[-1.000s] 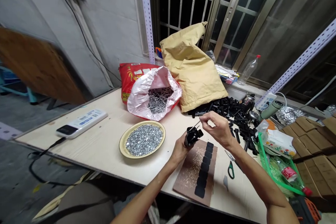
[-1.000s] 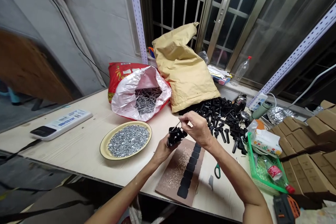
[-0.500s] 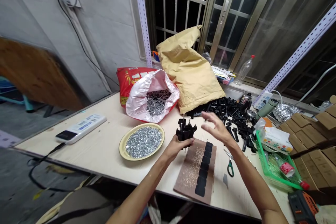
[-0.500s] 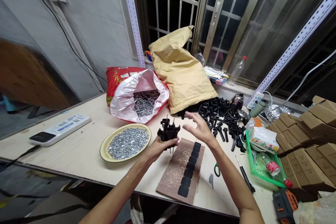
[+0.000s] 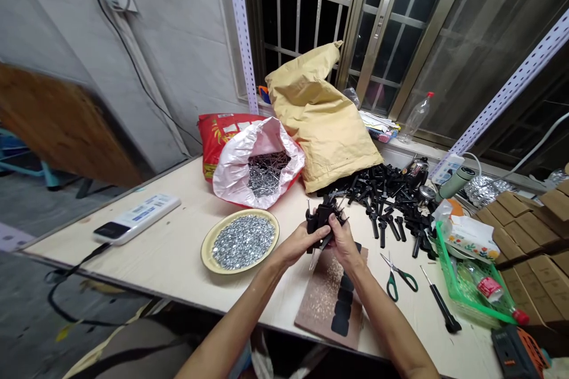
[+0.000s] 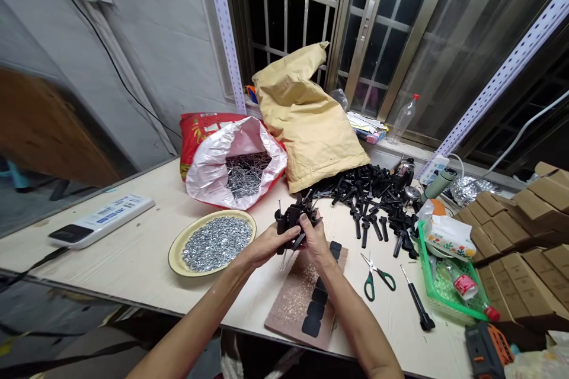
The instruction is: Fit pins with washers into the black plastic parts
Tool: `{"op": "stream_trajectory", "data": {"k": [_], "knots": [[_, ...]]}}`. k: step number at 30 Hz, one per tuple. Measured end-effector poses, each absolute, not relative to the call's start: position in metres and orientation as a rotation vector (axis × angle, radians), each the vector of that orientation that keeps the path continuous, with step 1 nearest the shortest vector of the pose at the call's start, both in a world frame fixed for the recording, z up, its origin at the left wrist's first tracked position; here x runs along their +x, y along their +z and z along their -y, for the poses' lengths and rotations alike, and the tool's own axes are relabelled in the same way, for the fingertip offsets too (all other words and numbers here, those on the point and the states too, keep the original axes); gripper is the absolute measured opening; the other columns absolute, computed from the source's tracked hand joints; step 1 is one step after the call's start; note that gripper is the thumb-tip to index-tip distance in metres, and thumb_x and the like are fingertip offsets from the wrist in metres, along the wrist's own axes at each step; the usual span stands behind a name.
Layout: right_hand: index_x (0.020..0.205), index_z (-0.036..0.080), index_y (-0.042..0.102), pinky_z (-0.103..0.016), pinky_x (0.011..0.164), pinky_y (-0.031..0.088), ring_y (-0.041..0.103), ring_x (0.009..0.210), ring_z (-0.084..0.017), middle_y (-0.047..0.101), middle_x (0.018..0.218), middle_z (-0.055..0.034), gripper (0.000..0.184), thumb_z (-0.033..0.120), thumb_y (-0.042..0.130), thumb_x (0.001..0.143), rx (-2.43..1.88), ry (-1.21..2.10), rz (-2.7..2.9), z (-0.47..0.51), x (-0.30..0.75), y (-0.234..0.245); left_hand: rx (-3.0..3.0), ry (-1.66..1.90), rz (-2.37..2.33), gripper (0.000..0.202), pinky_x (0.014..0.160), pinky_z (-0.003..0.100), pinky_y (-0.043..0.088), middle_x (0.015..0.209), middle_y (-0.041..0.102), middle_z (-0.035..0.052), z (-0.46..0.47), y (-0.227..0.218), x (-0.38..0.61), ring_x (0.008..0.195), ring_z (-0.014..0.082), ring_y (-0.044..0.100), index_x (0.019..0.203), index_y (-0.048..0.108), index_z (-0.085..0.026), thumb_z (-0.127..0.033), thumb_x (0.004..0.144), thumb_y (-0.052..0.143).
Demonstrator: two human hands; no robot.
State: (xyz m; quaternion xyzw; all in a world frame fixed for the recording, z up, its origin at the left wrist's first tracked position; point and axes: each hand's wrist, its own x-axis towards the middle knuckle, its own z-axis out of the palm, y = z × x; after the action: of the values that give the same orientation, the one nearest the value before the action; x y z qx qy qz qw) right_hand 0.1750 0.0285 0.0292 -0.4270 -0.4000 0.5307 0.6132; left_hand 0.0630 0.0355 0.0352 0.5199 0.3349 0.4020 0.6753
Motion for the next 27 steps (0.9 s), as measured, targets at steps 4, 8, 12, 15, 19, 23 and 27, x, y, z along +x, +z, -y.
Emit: {"op": "stream_trajectory", "data": {"k": [4,8,12,15,19,23,27], "knots": [[0.077,0.017,0.063,-0.029,0.068,0.052,0.061,0.072,-0.016,0.067,0.079,-0.0036,0.049,0.058,0.075,0.053,-1.019,1.092,0.798,-0.035,0.171,0.027,1.389,1.079,-1.048,0.031,0.061,0.028,0.047,0.065,0.065,0.0029,-0.037,0.030,0.069,0.070,0.0213,0.062,0.068,0.061,-0.017,-0.047,0.064,0.068],[0.060,0.016,0.057,-0.024,0.053,0.045,0.050,0.054,-0.011,0.057,0.056,0.0021,0.042,0.054,0.073,0.057,-1.204,0.984,0.922,-0.039,0.172,0.028,1.471,1.109,-1.174,0.017,0.057,0.027,0.044,0.060,0.064,0.0019,-0.038,0.024,0.069,0.063,0.0209,0.062,0.065,0.057,-0.020,-0.036,0.069,0.062],[0.059,0.016,0.057,-0.023,0.049,0.042,0.049,0.052,-0.011,0.054,0.053,0.0029,0.040,0.055,0.069,0.062,-1.263,1.001,1.065,-0.043,0.173,0.027,1.322,1.107,-1.192,0.014,0.056,0.026,0.045,0.060,0.063,0.0007,-0.043,0.020,0.064,0.064,0.0200,0.062,0.071,0.059,-0.019,-0.032,0.065,0.062],[0.068,0.015,0.064,-0.025,0.054,0.046,0.056,0.060,-0.014,0.061,0.061,-0.0007,0.042,0.057,0.065,0.066,-1.261,1.020,1.096,-0.046,0.171,0.025,1.203,1.074,-1.064,0.022,0.056,0.025,0.046,0.063,0.064,0.0007,-0.047,0.018,0.061,0.064,0.0178,0.061,0.077,0.061,-0.016,-0.033,0.062,0.064],[0.079,0.015,0.067,-0.028,0.065,0.051,0.062,0.071,-0.017,0.067,0.071,-0.0026,0.043,0.056,0.066,0.065,-1.242,0.927,1.153,-0.048,0.167,0.020,1.214,1.125,-1.075,0.024,0.054,0.025,0.044,0.061,0.061,-0.0006,-0.049,0.013,0.058,0.063,0.0169,0.058,0.075,0.060,-0.017,-0.035,0.060,0.065],[0.076,0.015,0.067,-0.032,0.070,0.053,0.064,0.079,-0.022,0.069,0.074,-0.0054,0.047,0.061,0.060,0.070,-1.252,0.927,1.159,-0.047,0.161,0.019,1.245,1.144,-1.079,0.026,0.056,0.026,0.045,0.061,0.060,0.0003,-0.050,0.012,0.058,0.066,0.0189,0.058,0.068,0.058,-0.017,-0.040,0.059,0.067],[0.098,0.017,0.067,-0.038,0.094,0.046,0.061,0.102,-0.024,0.069,0.102,-0.0082,0.052,0.061,0.060,0.073,-1.161,0.813,1.139,-0.046,0.155,0.018,1.219,1.112,-1.070,0.029,0.058,0.028,0.047,0.061,0.062,0.0009,-0.049,0.014,0.061,0.066,0.0200,0.059,0.070,0.060,-0.017,-0.044,0.060,0.066]]}}
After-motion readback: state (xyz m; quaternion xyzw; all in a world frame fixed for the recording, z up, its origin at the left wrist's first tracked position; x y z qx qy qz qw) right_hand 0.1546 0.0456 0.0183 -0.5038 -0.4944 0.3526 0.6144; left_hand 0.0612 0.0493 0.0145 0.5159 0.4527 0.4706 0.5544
